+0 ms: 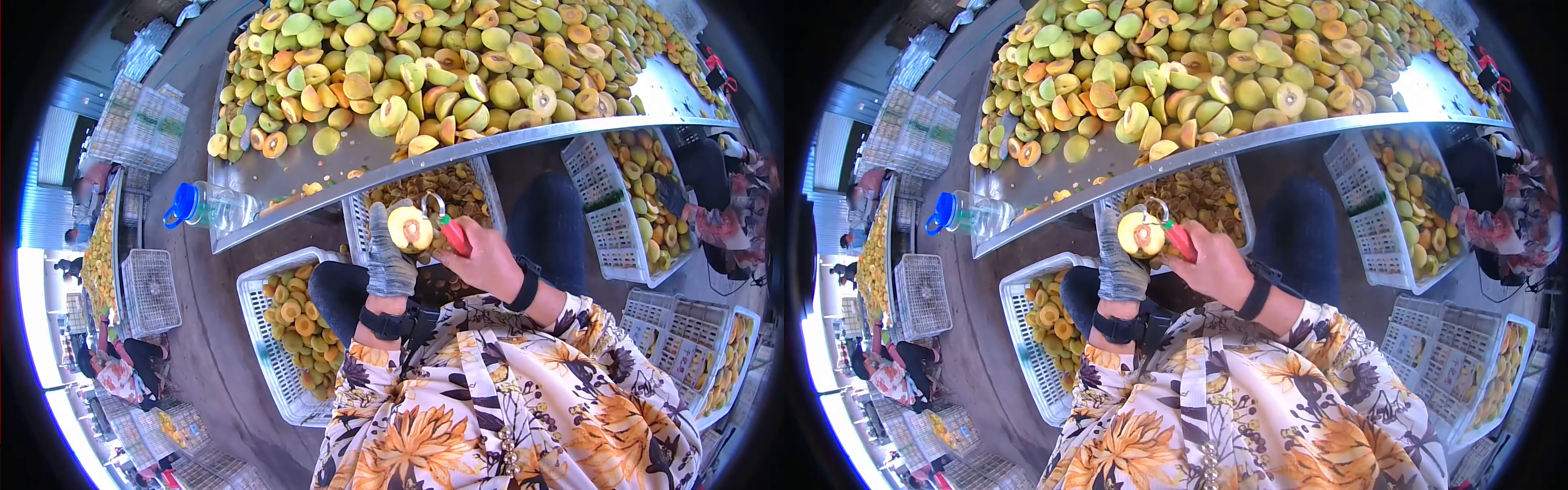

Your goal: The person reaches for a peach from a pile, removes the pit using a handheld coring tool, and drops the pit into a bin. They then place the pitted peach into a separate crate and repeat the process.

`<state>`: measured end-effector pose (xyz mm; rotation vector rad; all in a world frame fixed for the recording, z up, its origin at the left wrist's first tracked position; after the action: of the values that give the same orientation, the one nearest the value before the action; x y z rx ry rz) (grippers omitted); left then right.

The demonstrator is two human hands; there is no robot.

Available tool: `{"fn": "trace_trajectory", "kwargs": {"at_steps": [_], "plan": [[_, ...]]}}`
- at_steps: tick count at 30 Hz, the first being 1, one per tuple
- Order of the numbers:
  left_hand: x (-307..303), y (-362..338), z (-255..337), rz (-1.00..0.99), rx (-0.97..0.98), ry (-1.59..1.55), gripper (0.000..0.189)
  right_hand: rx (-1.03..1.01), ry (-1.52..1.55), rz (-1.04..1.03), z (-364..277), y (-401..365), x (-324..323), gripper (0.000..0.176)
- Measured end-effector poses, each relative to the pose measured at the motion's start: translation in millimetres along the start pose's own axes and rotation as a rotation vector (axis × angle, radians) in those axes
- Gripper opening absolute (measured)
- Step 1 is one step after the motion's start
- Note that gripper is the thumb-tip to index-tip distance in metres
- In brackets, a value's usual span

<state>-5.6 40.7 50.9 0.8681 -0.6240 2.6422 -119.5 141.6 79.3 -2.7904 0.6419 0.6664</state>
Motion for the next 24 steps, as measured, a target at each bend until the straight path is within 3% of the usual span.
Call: {"fn": "trace_trajectory", "kwargs": {"at_steps": [6, 16, 20, 22, 23, 24], "plan": [[-7, 4, -13, 0.015, -0.066, 0.067, 0.044, -0.090, -0.104, -0.125, -7, 9, 9, 0.044], [-16, 4, -19, -0.069, -0.183, 0.137, 0.049, -0.230, -0.201, -0.101, 1, 7, 20, 0.023], [-9, -2, -16, -0.025, -0.160, -0.007, 0.056, 0.009, -0.179, 0.077, 12, 25, 5, 0.022], [-13, -2, -7, -0.253, -0.228, 0.174, 0.059, -0.143, -0.143, 0.136, 13, 32, -9, 0.020], [-16, 2, 0, -0.403, -0.361, 0.114, 0.062, -0.224, -0.090, 0.128, 11, 31, -12, 0.025], [-16, 5, -2, -0.404, -0.361, 0.113, 0.062, -0.223, -0.091, 0.128, 11, 30, -12, 0.025]]}}
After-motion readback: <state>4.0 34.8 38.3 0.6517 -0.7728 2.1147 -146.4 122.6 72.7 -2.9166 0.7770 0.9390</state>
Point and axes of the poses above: each hand's wrist, its own y-axis towards the middle knuckle, its own x-axis out of the palm, z = x × y, the point moved 1 cm from there along y, towards the middle knuckle, and after that the axes turned 9 degrees about x, right-handed, at the moved point
